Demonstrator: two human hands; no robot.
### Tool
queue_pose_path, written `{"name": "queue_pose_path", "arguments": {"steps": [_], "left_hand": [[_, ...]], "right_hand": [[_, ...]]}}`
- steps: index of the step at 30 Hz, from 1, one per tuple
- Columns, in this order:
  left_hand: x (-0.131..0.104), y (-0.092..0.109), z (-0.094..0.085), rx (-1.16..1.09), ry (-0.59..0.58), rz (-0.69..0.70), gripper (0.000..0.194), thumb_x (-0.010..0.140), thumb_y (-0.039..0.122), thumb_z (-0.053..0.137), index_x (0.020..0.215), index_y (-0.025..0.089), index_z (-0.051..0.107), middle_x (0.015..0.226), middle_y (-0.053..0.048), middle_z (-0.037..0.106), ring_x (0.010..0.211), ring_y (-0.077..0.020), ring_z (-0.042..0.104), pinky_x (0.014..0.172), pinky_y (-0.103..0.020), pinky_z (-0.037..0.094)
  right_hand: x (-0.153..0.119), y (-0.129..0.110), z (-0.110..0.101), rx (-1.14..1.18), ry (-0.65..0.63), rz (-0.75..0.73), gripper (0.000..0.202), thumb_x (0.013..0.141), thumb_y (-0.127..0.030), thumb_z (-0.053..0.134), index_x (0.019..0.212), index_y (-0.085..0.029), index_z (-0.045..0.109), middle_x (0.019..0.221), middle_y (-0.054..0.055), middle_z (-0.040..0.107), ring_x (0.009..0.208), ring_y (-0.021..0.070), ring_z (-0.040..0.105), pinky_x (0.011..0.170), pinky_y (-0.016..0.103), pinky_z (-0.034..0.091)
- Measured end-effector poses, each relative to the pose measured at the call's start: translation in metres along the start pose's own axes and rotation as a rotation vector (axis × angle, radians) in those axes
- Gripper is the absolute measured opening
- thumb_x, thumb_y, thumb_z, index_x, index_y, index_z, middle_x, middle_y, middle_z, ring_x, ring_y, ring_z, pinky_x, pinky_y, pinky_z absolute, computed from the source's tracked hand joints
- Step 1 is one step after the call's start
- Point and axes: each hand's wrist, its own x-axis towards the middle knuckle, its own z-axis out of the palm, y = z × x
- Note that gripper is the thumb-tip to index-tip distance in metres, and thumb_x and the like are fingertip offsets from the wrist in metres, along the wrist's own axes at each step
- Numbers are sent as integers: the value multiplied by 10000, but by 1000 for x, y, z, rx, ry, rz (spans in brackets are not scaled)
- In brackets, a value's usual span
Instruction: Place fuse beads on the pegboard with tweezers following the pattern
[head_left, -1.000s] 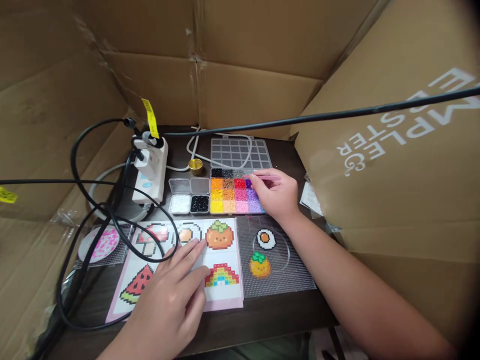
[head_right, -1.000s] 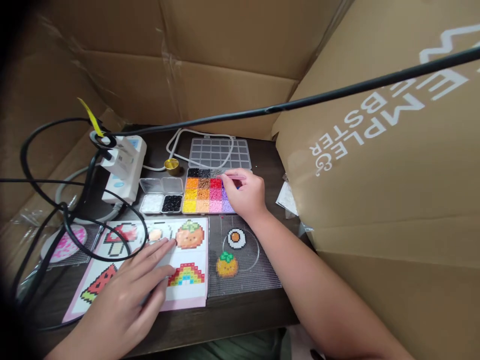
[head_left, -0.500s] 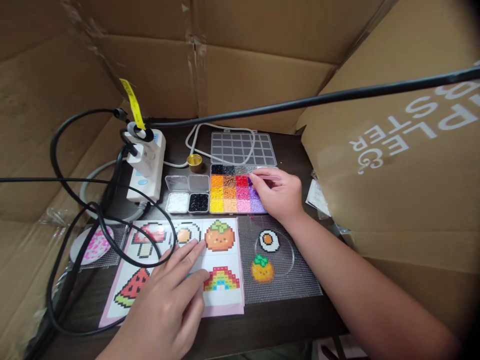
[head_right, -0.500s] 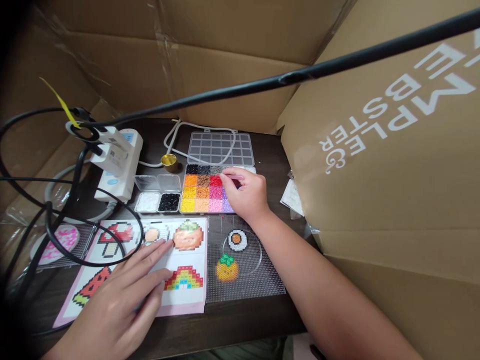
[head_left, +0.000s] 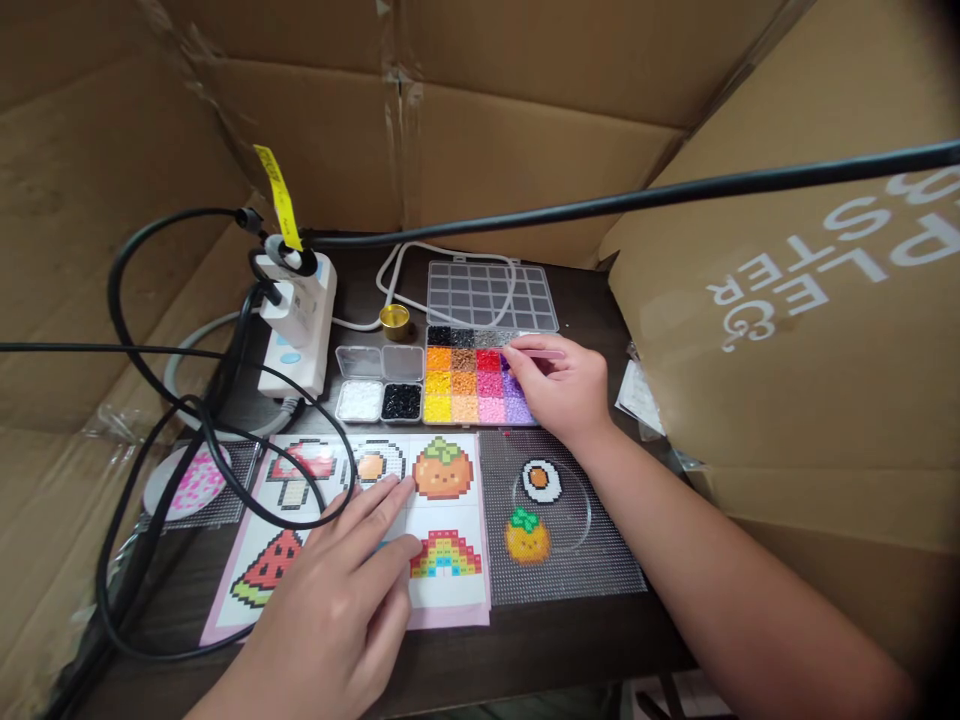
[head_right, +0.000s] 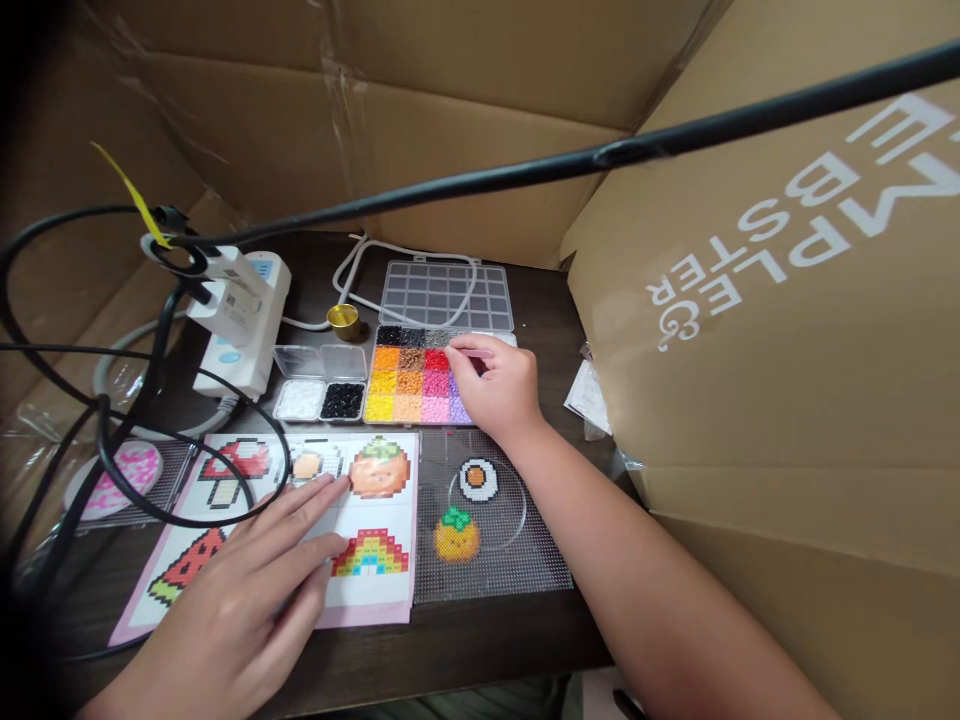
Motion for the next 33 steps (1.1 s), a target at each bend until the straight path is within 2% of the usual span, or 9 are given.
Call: {"name": "queue_pose_path", "arguments": {"steps": [8,13,21,25,28,33], "left_hand": [[-1,0,-1,0,-11,3,317,867,93,516,1128,201,660,1488,-127,524,1437,-307,423,1070,-531,508],[0,0,0,2,-6,1,328,864,80,508,1132,203,651,1479,-127,533,1427,-305,436,1060,-547,514],[2,1,0,2,12,-13,281,866,78,503,1067,202,655,1426,-134,582,1383,-306,493,1041,-536,527],[2,0,1,-7,27,-10,278,873,86,500,1068,203,659,1429,-132,582,1384,-303,495,1043,-523,528],[2,0,1,-18,27,-12,278,874,90,504,1078,198,659,1440,-137,572,1396,-310,483,1059,-533,516],[1,0,1,-24,33,-8,263,880,91,510,1067,195,662,1447,-146,567,1402,-321,479,1067,-536,512]], "right_hand": [[1,-2,-1,20,23,59,80,775,-264,745,786,-185,757,802,57,781,746,203,753,745,352,642],[2,-14,-5,88,98,102,100,780,-282,759,781,-183,752,742,44,764,633,167,726,627,299,634],[-7,-47,-39,125,153,112,106,780,-290,792,814,-200,747,683,20,741,549,148,690,514,267,602],[-18,-69,-62,131,143,83,63,810,-270,770,831,-213,753,759,40,771,546,150,679,508,289,601],[-35,-80,-73,50,111,115,37,787,-261,795,793,-231,774,724,29,769,523,146,672,506,279,604],[-63,-65,-71,-49,46,171,29,793,-254,779,810,-241,797,708,22,771,538,159,703,530,267,629]]}}
